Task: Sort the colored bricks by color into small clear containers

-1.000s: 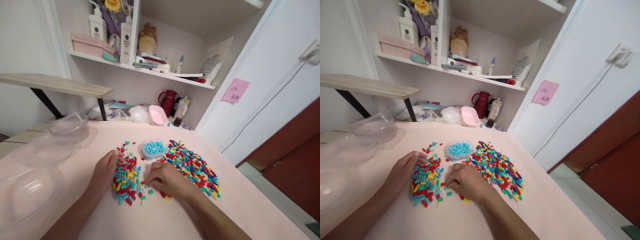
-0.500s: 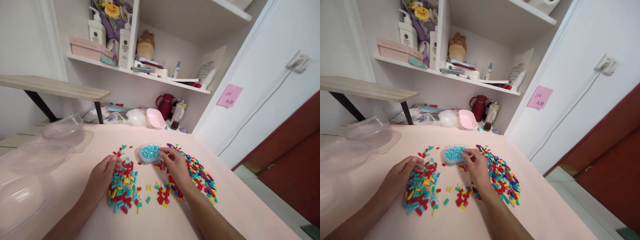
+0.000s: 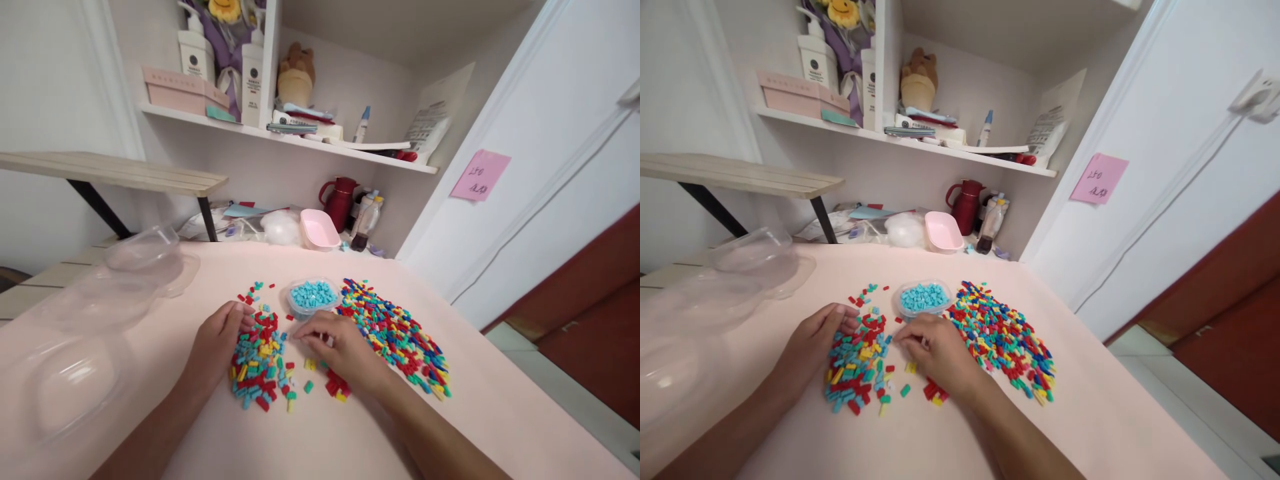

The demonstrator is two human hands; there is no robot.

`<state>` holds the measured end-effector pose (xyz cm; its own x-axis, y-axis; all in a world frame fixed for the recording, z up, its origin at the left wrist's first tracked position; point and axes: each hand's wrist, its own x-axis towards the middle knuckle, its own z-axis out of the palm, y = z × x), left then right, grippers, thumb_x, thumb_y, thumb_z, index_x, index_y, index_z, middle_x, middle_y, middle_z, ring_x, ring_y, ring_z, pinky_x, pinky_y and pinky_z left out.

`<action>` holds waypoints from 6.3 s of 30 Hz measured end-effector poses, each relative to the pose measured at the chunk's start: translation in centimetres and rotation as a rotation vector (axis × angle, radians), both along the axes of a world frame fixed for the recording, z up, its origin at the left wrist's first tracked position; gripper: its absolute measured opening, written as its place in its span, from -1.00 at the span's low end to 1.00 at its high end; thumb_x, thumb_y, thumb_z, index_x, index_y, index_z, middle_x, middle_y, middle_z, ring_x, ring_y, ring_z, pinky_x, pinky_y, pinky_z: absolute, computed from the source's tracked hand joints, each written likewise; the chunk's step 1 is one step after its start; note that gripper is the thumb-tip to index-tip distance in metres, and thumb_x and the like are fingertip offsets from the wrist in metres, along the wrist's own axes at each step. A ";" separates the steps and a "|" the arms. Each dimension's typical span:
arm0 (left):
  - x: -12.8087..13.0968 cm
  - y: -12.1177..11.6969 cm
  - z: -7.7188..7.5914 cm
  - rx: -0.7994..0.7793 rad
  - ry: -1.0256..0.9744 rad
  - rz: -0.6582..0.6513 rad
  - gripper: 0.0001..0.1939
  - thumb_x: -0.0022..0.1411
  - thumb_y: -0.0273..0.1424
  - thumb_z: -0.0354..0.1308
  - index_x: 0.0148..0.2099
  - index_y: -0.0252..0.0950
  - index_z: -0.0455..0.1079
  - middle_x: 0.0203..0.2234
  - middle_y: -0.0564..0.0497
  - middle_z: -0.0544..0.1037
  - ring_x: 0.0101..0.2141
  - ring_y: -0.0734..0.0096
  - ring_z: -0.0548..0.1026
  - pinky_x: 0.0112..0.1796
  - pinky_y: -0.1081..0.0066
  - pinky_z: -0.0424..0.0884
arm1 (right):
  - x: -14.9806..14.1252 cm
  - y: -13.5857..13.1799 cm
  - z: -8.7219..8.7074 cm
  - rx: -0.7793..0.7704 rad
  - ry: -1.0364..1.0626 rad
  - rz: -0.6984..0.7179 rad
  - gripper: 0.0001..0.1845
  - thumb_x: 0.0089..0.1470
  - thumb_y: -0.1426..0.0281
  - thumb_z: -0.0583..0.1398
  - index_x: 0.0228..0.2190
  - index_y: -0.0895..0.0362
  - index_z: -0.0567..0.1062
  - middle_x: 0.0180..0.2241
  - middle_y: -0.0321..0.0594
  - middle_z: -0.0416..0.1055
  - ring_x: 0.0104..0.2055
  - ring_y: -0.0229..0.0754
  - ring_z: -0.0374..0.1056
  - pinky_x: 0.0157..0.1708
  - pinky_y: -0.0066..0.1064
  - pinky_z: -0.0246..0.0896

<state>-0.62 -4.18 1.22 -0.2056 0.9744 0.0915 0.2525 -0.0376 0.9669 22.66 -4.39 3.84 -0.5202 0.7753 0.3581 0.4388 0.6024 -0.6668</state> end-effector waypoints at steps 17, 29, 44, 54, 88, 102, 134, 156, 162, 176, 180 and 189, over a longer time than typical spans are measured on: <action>0.0 -0.2 0.1 -0.016 0.005 -0.014 -0.62 0.17 -0.06 0.00 -0.27 -0.22 0.45 -0.45 0.02 0.56 -0.35 0.22 0.53 -0.23 0.27 0.41 | 0.3 -0.2 -0.5 0.046 -0.295 0.245 -0.68 -0.12 0.66 0.15 -0.31 0.10 0.48 -0.26 -0.25 0.45 -0.18 -0.21 0.34 -0.14 -0.42 0.20; 0.1 -0.1 0.2 -0.032 0.026 -0.026 -0.62 0.13 -0.05 0.02 -0.28 -0.23 0.46 -0.48 0.01 0.57 -0.37 0.22 0.54 -0.25 0.27 0.41 | 1.6 0.4 0.0 -0.012 -0.363 0.090 -0.84 0.08 0.42 0.24 -0.24 0.09 0.55 -0.37 -0.27 0.48 -0.29 -0.23 0.38 -0.26 -0.48 0.22; 0.3 -0.3 0.2 -0.022 0.063 -0.005 -0.62 0.17 -0.06 -0.01 -0.24 -0.21 0.46 -0.39 0.01 0.58 -0.30 0.23 0.53 -0.20 0.28 0.41 | 1.3 0.7 -1.0 0.019 -0.274 0.225 -0.83 0.09 0.52 0.23 -0.27 0.08 0.60 -0.27 -0.27 0.53 -0.23 -0.29 0.41 -0.21 -0.55 0.23; -0.2 -0.5 1.0 -0.049 -0.021 0.251 -0.72 0.10 -0.18 0.01 -0.35 -0.14 0.52 -0.23 0.04 0.61 -0.08 0.15 0.48 -0.11 0.29 0.37 | 0.8 0.2 -0.2 -0.086 -0.175 0.143 -0.85 0.13 0.43 0.20 -0.32 0.09 0.61 -0.34 -0.26 0.54 -0.34 -0.27 0.41 -0.32 -0.51 0.25; -0.2 -0.7 1.2 -0.026 -0.459 0.271 -0.72 0.01 -0.20 0.14 -0.41 -0.32 0.50 -0.47 -0.03 0.59 -0.34 0.32 0.54 -0.13 0.25 0.44 | -1.9 -2.1 -0.6 0.172 -0.360 0.266 -0.74 0.26 0.32 0.11 -0.08 -0.01 0.53 -0.15 -0.17 0.46 -0.11 -0.15 0.31 -0.05 -0.29 0.11; -0.1 -0.9 1.3 -0.053 -0.481 0.245 -0.72 0.00 -0.19 0.15 -0.40 -0.32 0.50 -0.46 -0.04 0.59 -0.35 0.33 0.54 -0.18 0.27 0.45 | -2.7 -2.8 -1.3 0.133 -0.278 0.401 -0.68 0.09 0.17 0.28 -0.08 -0.11 0.54 -0.24 -0.24 0.40 -0.18 -0.21 0.32 -0.08 -0.36 0.15; -0.5 -0.8 1.1 -0.127 -0.448 0.230 -0.72 0.01 -0.19 0.17 -0.34 -0.30 0.49 -0.40 -0.06 0.60 -0.33 0.31 0.53 -0.25 0.33 0.44 | 0.2 0.5 -2.0 0.059 -0.225 0.027 -0.74 0.07 0.51 0.23 -0.19 0.03 0.58 -0.24 -0.22 0.49 -0.16 -0.19 0.41 -0.14 -0.40 0.31; -0.1 -1.1 1.6 -0.191 -0.463 0.224 -0.70 -0.02 -0.17 0.16 -0.33 -0.29 0.49 -0.39 -0.04 0.60 -0.31 0.28 0.52 -0.21 0.29 0.43 | -0.4 1.5 -1.7 -0.250 0.483 -0.326 -0.74 0.07 0.24 0.23 -0.24 0.13 0.56 -0.48 -0.29 0.48 -0.54 -0.26 0.36 -0.44 -0.41 0.31; -0.1 -1.1 1.7 -0.199 -0.483 0.235 -0.70 -0.02 -0.18 0.16 -0.32 -0.30 0.49 -0.38 -0.05 0.60 -0.30 0.28 0.53 -0.21 0.30 0.43 | 0.5 1.7 -1.3 -0.257 0.496 -0.348 -0.66 0.12 0.20 0.19 -0.12 0.10 0.52 -0.28 -0.19 0.53 -0.43 -0.22 0.41 -0.36 -0.38 0.30; 0.1 -1.2 1.8 -0.190 -0.515 0.222 -0.73 -0.01 -0.20 0.19 -0.33 -0.29 0.50 -0.41 -0.03 0.59 -0.31 0.29 0.52 -0.21 0.30 0.41 | -0.3 0.1 -1.6 0.016 -0.086 0.111 -0.80 0.12 0.47 0.20 -0.30 0.02 0.62 -0.26 -0.24 0.50 -0.22 -0.24 0.44 -0.20 -0.43 0.35; 0.1 -1.1 1.7 -0.195 -0.503 0.223 -0.73 -0.01 -0.21 0.18 -0.33 -0.29 0.50 -0.40 -0.03 0.59 -0.31 0.29 0.52 -0.22 0.30 0.40 | -0.3 0.2 -1.7 0.046 -0.157 0.154 -0.81 0.13 0.48 0.21 -0.30 0.03 0.62 -0.27 -0.23 0.52 -0.21 -0.23 0.44 -0.20 -0.43 0.33; 0.1 -1.2 1.8 -0.207 -0.492 0.213 -0.73 0.01 -0.20 0.16 -0.33 -0.29 0.51 -0.41 -0.02 0.60 -0.32 0.30 0.51 -0.23 0.32 0.39 | -0.3 0.4 -1.0 -0.019 -0.018 0.011 -0.82 0.06 0.53 0.21 -0.35 0.06 0.60 -0.32 -0.27 0.55 -0.28 -0.23 0.44 -0.24 -0.44 0.31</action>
